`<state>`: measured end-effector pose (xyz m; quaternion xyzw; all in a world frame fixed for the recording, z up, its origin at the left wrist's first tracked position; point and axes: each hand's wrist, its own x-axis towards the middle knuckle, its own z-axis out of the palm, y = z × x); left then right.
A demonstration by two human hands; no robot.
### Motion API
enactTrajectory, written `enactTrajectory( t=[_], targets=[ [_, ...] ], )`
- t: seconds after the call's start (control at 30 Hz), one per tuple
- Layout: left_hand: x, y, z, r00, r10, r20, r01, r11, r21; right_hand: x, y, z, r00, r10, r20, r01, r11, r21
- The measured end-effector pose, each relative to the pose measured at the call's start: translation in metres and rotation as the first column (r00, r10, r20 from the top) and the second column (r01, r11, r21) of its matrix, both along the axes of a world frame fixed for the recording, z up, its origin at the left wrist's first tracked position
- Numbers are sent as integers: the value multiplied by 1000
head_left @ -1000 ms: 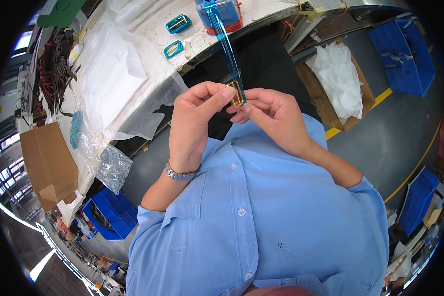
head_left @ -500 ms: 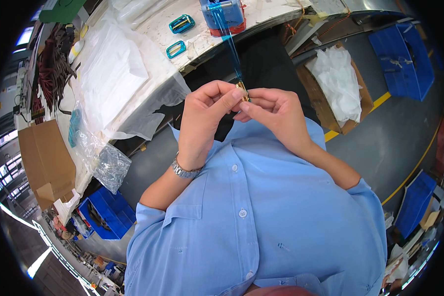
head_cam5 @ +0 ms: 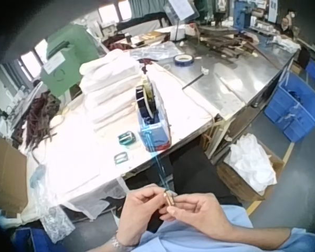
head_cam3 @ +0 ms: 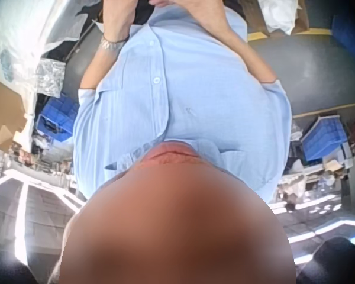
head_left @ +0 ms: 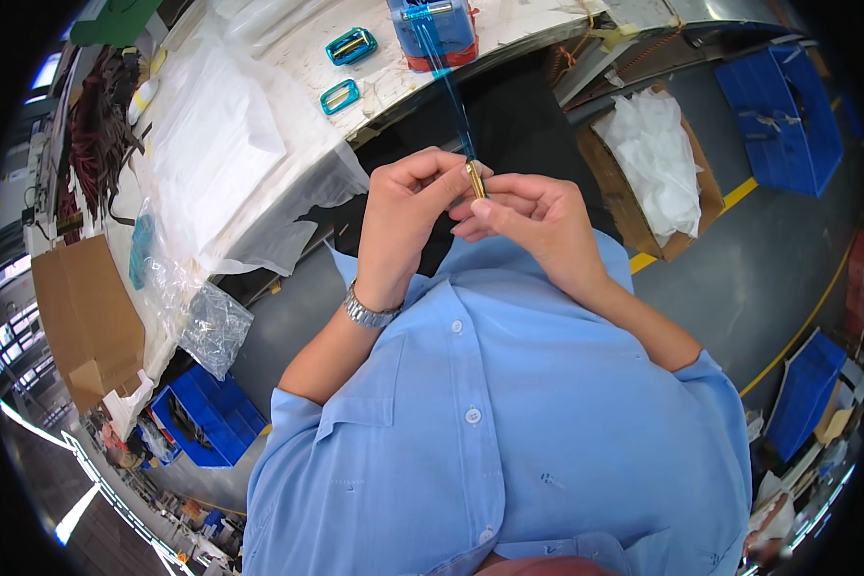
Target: The person is applying blue adhesive tape to small gold-colored metal buckles at a workbench.
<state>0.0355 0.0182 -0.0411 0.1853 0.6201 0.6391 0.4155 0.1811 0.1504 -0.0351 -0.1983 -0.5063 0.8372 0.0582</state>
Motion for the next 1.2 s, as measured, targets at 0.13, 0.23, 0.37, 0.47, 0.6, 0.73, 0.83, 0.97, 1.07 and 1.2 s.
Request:
enactTrajectory(
  t=[0.13,0.23,0.37,0.47,0.6,0.73,0.83,0.97,1.07,1.2],
  targets=[
    [-4,5,1,998,-20,62,26,996,-87,0,1,-3,1000,3,24,-3,1000,-29],
    [-12,5,0,988,-34,153,47,996,-79,0,5,-4,998,64,3,-63,996,-67],
    [-30,-1,-12,973,-91,211,116,987,-109,-2,21,0,970,190,150,-221,948,230],
    [-38,-2,-14,907,-119,404,152,987,-51,-12,27,-3,992,95,83,-123,863,490],
    [-44,2,-8,824,-132,551,192,980,-53,-30,35,-15,989,125,-79,-85,918,387],
    [-49,6,-4,733,-72,676,184,978,-96,-39,32,-16,990,104,-99,-72,955,289],
    [-55,6,-3,665,-104,740,225,972,-65,-40,26,-19,994,48,-97,-15,952,307],
    [-54,12,6,613,-23,790,214,967,-138,-41,22,-20,996,12,-93,19,947,320],
    [-46,8,9,634,-11,773,193,971,-144,-43,19,-17,994,-61,-85,82,958,276],
    [-23,-6,17,992,-121,-23,112,965,-239,-45,19,-10,995,-80,-68,85,993,87]
  ],
)
